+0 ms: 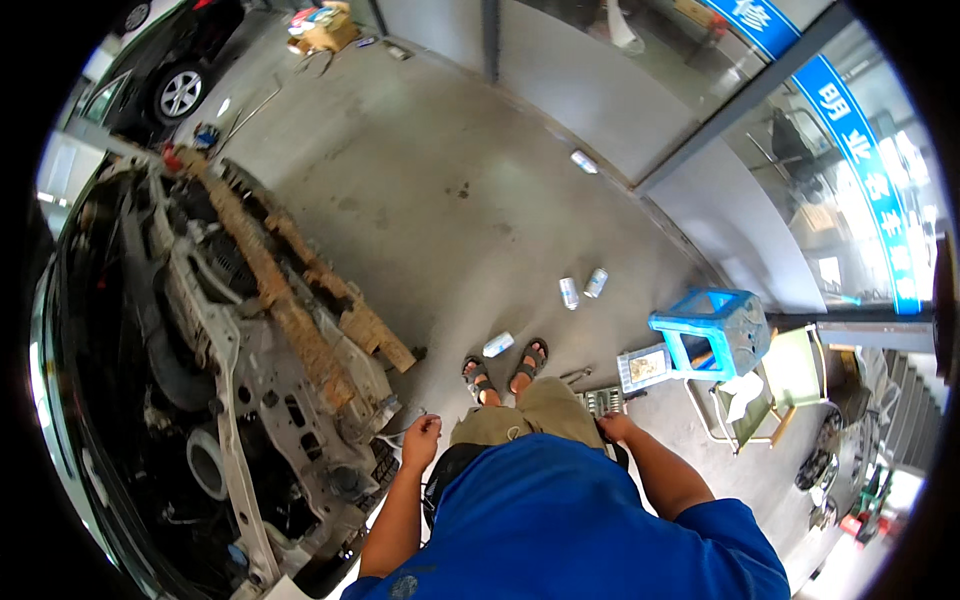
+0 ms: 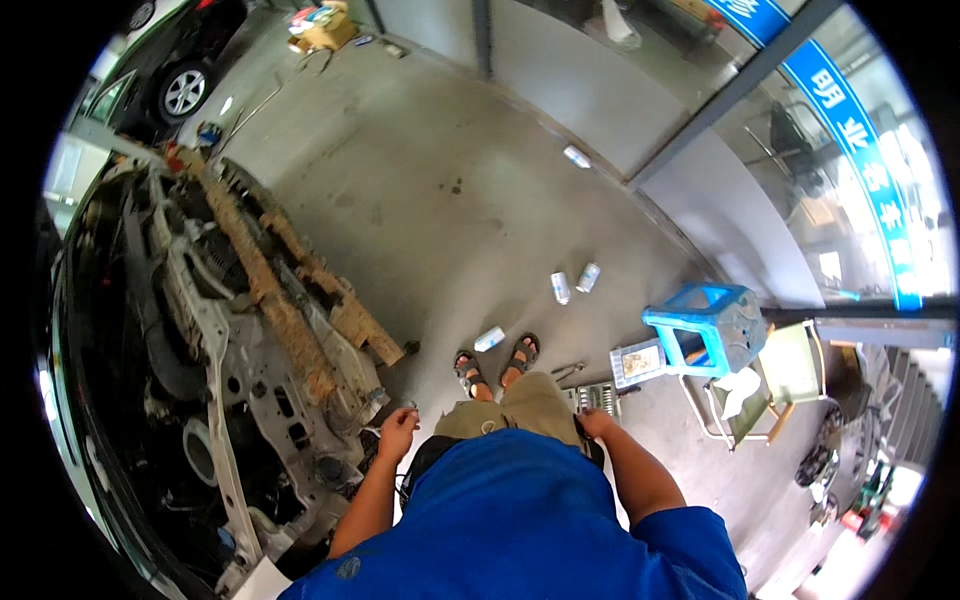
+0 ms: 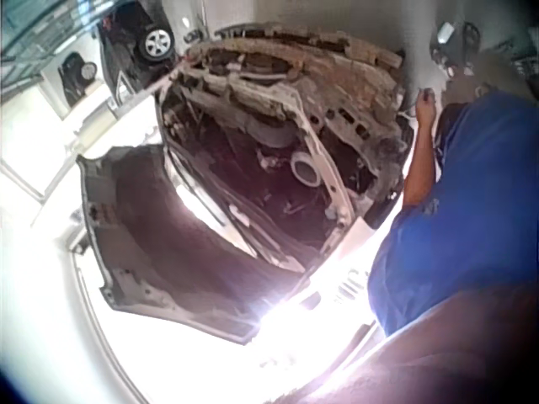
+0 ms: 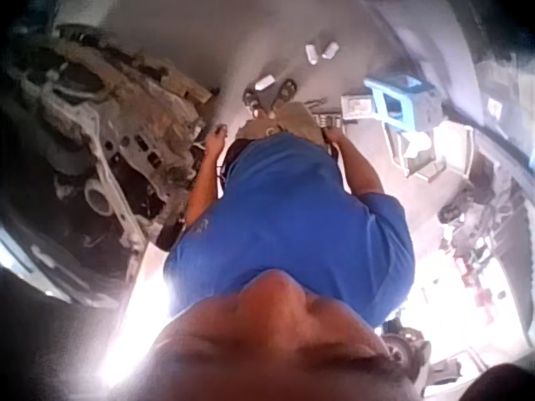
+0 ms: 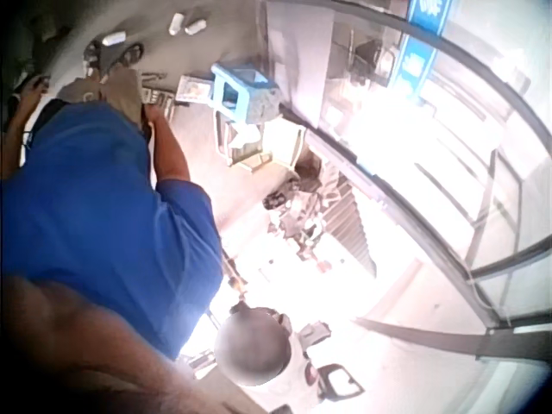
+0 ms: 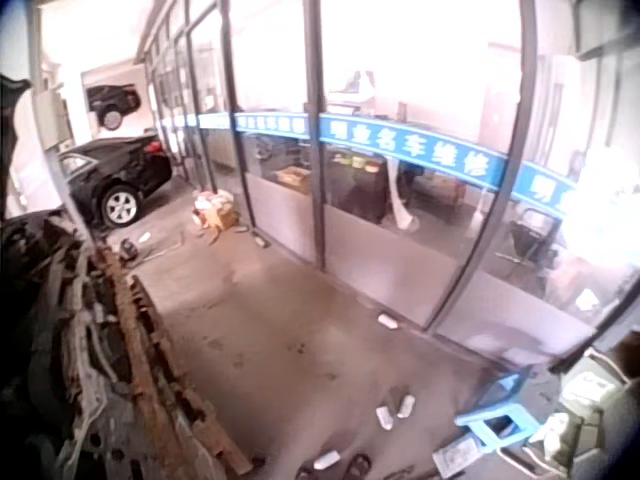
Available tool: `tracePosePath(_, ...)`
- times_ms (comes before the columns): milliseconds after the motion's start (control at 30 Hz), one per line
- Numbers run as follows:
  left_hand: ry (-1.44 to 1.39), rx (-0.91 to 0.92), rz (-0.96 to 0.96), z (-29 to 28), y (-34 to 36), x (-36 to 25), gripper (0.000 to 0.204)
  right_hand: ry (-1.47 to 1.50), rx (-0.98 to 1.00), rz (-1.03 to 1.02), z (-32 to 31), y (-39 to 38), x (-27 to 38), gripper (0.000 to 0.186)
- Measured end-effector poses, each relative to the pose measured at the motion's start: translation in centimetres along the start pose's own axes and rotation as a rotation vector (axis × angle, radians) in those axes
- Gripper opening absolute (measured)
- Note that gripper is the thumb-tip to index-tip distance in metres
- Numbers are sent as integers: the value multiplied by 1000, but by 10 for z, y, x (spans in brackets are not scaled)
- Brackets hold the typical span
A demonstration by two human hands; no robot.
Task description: The person touches the front of the vehicle engine bay, uses a socket wrench to work on the underside of the car, and connects electrical wiring near the headlight housing.
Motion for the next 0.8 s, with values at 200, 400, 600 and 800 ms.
tracePosePath(200, -130, -11, -150, 3, 62, -20, 25, -177, 21, -105, 21, -37, -54, 31)
tracePosePath(400, -159, 49, -134, 31, 114, -42, 24, 1, -118, -13, 34, -78, -89, 27)
tracePosePath(600, -11, 135, -305, 51, 148, -76, 23, 1070, -139, 376, 35, -119, -101, 41)
tracePosePath(800, 26, 260, -304, 73, 202, -120, 24, 1160, -309, 441, 57, -109, -114, 52)
Point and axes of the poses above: each hand's wrist, its own y-axis towards the middle knuckle, its own z-axis out of the palm, x = y × z, the point moved 8 cm from there along y, towards the middle knuckle, and after that the axes turned 12 degrees about x, right-handed, at the moved point
